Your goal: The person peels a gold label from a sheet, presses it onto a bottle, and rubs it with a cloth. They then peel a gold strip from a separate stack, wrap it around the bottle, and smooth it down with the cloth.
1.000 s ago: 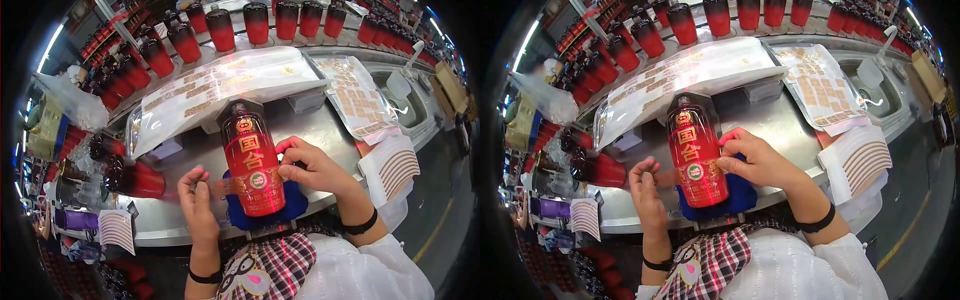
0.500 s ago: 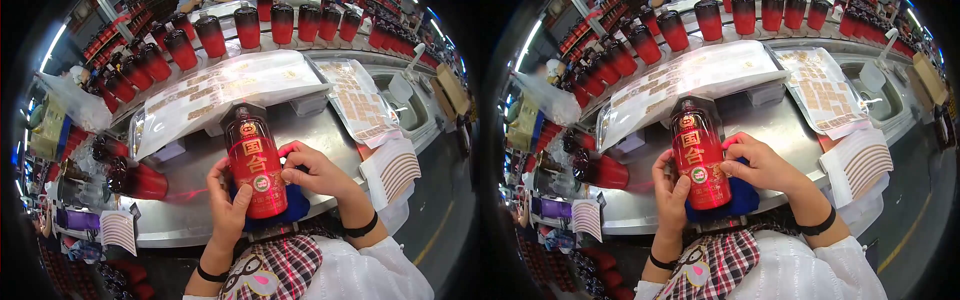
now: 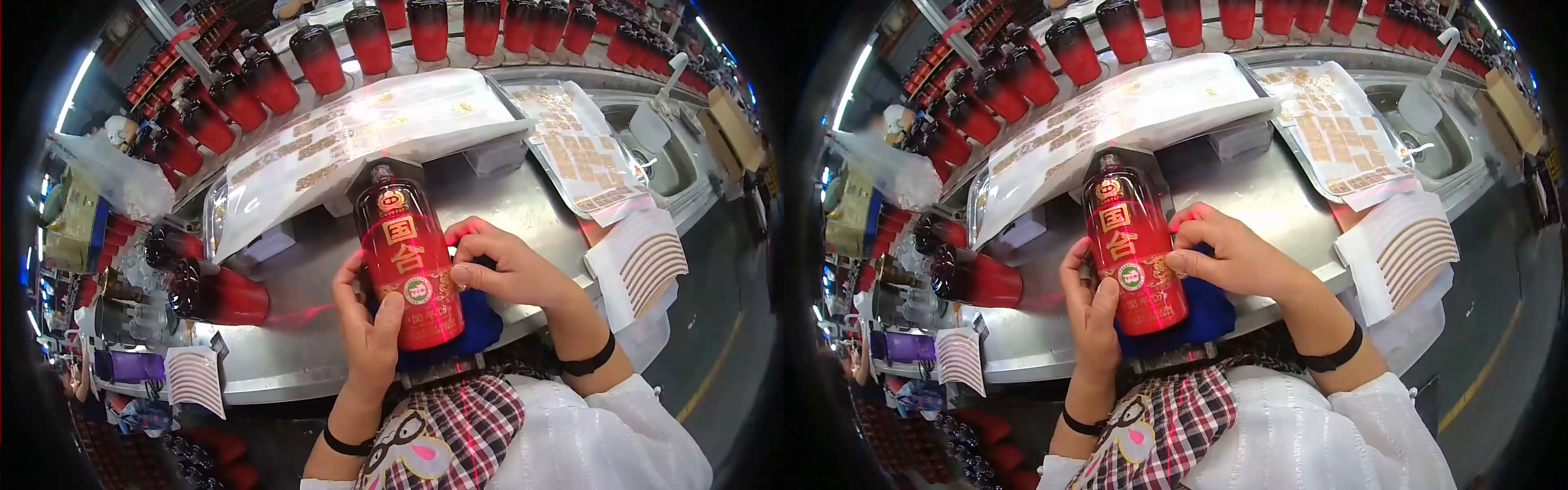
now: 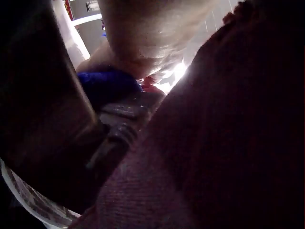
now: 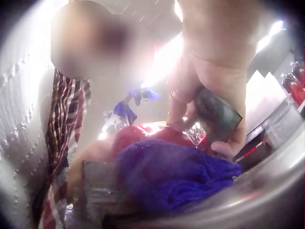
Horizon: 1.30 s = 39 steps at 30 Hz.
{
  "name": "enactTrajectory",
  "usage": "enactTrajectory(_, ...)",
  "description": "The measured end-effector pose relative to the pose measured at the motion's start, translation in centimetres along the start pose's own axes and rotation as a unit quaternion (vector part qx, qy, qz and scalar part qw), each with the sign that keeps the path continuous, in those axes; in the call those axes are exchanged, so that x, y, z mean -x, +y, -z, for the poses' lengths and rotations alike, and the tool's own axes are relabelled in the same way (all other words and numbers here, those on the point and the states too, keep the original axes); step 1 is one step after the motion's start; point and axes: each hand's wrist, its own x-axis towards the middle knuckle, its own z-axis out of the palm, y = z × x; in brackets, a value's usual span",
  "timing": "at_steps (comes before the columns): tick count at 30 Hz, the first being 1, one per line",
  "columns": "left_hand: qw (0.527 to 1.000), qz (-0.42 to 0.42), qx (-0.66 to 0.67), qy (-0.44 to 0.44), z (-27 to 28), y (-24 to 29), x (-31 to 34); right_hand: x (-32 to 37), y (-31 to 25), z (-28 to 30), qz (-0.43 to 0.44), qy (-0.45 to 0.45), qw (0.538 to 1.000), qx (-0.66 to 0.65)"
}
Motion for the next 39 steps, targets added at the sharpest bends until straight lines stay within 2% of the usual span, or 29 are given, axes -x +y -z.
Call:
enactTrajectory(3,1.0,0.0,0.007,0.006,-0.2,0.0,0.0,-0.1,0.4,0.0,0.018,-0.005,1.0,0.01)
enactTrajectory(6,1.0,0.0,-0.007,0.008,-0.2,-0.1,0.0,0.2,0.5,0.2,-0.013,0.031,0.999,-0.031)
enactTrajectory(7,1.0,0.007,-0.009,0.007,-0.1,0.0,0.0,0.4,0.4,0.2,0.02,0.094,0.993,0.061)
enactTrajectory(9,1.0,0.017,-0.011,0.008,-0.1,0.1,0.0,1.2,0.0,-0.3,0.089,0.213,0.942,0.243)
enactTrajectory(12,1.0,0.017,0.006,0.006,0.4,-0.6,0.1,2.4,-2.5,-1.8,0.195,0.126,0.942,0.243)
enactTrajectory(13,0.999,-0.01,0.021,-0.029,0.6,-0.6,0.2,2.5,-2.9,-2.3,0.229,0.091,0.937,0.249)
enactTrajectory(15,0.992,-0.065,0.051,-0.099,1.6,-0.7,0.9,2.7,-2.2,-2.6,0.23,0.066,0.937,0.255)
enactTrajectory(17,0.973,-0.086,-0.171,-0.132,3.5,-1.5,1.7,2.9,-1.6,-2.8,0.223,0.064,0.939,0.255)
enactTrajectory(19,0.914,-0.095,-0.361,-0.156,4.3,-1.8,2.4,2.9,-1.5,-2.8,0.222,0.06,0.938,0.26)
enactTrajectory(20,0.925,-0.112,-0.344,-0.117,4.4,-2.3,2.2,2.8,-1.5,-2.8,0.223,0.06,0.936,0.266)
enactTrajectory(23,0.819,-0.237,-0.507,-0.124,4.4,0.5,1.9,3.1,-1.3,-2.9,0.215,0.07,0.939,0.26)
enactTrajectory(26,0.878,-0.187,-0.419,-0.137,3.9,1.7,1.7,3.2,-1.0,-2.8,0.218,0.061,0.932,0.284)
enactTrajectory(27,0.946,-0.142,-0.266,-0.115,3.6,0.8,1.3,3.1,-1.1,-2.8,0.216,0.058,0.93,0.292)
enactTrajectory(28,0.986,-0.092,-0.106,-0.09,3.2,-0.9,0.9,3.1,-1.2,-2.9,0.213,0.054,0.929,0.298)
enactTrajectory(29,0.996,-0.037,0.058,-0.06,2.9,-1.8,0.7,3.2,-1.4,-3.0,0.208,0.049,0.928,0.304)
enactTrajectory(30,0.994,0.008,0.099,-0.047,2.7,-1.4,0.6,3.2,-1.4,-3.0,0.208,0.047,0.929,0.303)
enactTrajectory(34,0.998,0.002,0.005,-0.06,1.8,-1.7,0.1,3.2,-1.2,-2.8,0.205,0.032,0.928,0.309)
enactTrajectory(39,0.998,0.009,0.03,-0.054,1.6,-1.5,0.3,3.2,-1.0,-3.0,0.203,0.035,0.931,0.3)
